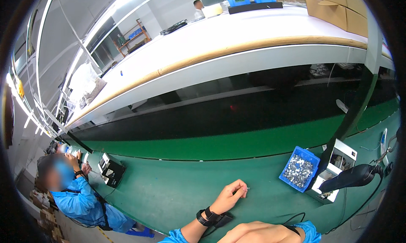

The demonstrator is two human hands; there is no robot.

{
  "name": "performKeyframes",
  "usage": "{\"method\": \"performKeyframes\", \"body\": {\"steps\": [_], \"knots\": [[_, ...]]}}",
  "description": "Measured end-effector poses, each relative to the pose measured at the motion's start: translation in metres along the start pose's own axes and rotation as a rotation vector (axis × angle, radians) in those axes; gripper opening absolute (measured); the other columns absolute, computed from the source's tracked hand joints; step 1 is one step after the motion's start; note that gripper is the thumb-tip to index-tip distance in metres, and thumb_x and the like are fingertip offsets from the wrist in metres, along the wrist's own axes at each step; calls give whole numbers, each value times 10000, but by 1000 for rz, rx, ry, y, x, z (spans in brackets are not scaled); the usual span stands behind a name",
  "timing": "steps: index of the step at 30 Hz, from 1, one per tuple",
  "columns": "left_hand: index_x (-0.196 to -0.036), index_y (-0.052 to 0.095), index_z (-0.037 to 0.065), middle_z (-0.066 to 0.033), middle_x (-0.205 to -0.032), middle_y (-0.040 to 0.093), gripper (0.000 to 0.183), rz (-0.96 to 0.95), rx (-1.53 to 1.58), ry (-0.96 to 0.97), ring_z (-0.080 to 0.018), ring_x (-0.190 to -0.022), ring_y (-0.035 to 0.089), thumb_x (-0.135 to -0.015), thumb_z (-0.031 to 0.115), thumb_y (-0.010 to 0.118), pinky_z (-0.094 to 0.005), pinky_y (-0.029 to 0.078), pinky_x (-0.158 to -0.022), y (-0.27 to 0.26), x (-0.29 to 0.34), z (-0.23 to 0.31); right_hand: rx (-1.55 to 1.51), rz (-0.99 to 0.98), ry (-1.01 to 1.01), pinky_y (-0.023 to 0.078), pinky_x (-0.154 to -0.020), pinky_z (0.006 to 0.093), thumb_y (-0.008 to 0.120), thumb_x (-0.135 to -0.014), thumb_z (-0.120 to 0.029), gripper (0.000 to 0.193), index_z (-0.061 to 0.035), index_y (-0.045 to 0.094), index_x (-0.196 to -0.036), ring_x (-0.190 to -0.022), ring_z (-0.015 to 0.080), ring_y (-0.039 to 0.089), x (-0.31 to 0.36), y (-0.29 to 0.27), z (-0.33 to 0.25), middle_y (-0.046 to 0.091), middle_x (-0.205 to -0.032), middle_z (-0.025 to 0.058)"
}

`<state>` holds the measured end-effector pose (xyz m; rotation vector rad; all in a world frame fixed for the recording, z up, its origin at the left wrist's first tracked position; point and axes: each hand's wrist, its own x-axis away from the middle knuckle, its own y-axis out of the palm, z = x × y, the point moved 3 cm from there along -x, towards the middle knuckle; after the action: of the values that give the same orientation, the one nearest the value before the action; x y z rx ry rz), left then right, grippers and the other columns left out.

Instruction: Assembling a white plastic component with wires and screws at a manufacturing workbench.

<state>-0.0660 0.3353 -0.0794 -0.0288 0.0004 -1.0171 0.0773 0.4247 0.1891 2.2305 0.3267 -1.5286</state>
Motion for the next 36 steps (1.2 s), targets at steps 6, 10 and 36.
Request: {"method": "performKeyframes", "body": {"steps": [6, 10, 36], "knots": [[-1031, 586, 26, -12, -897, 613, 95, -21, -20, -28, -97, -835, 574, -1089, 87, 543, -267, 500, -780, 0, 3, -1, -29, 61, 91, 606, -794, 423, 571, -1063, -564, 716, 136, 718, -1026, -978, 380, 650, 3, 5, -4, 664, -1141, 295], [-1032, 588, 27, -12, -899, 613, 92, -26, -17, -44, -97, -841, 577, -1088, 83, 540, -265, 501, -784, 0, 2, -2, 8, 53, 119, 609, -811, 443, 543, -1075, -566, 731, 151, 683, -1098, -986, 391, 660, 3, 5, -5, 649, -1170, 306], [-1014, 594, 24, -6, -853, 617, 93, 9, -2, -9, -95, -789, 588, -1076, 73, 545, -263, 501, -734, -1, 1, -2, 25, 78, 75, 618, -812, 450, 569, -1071, -537, 678, 130, 678, -1124, -978, 390, 656, 1, 13, -3, 652, -1127, 301]]}}
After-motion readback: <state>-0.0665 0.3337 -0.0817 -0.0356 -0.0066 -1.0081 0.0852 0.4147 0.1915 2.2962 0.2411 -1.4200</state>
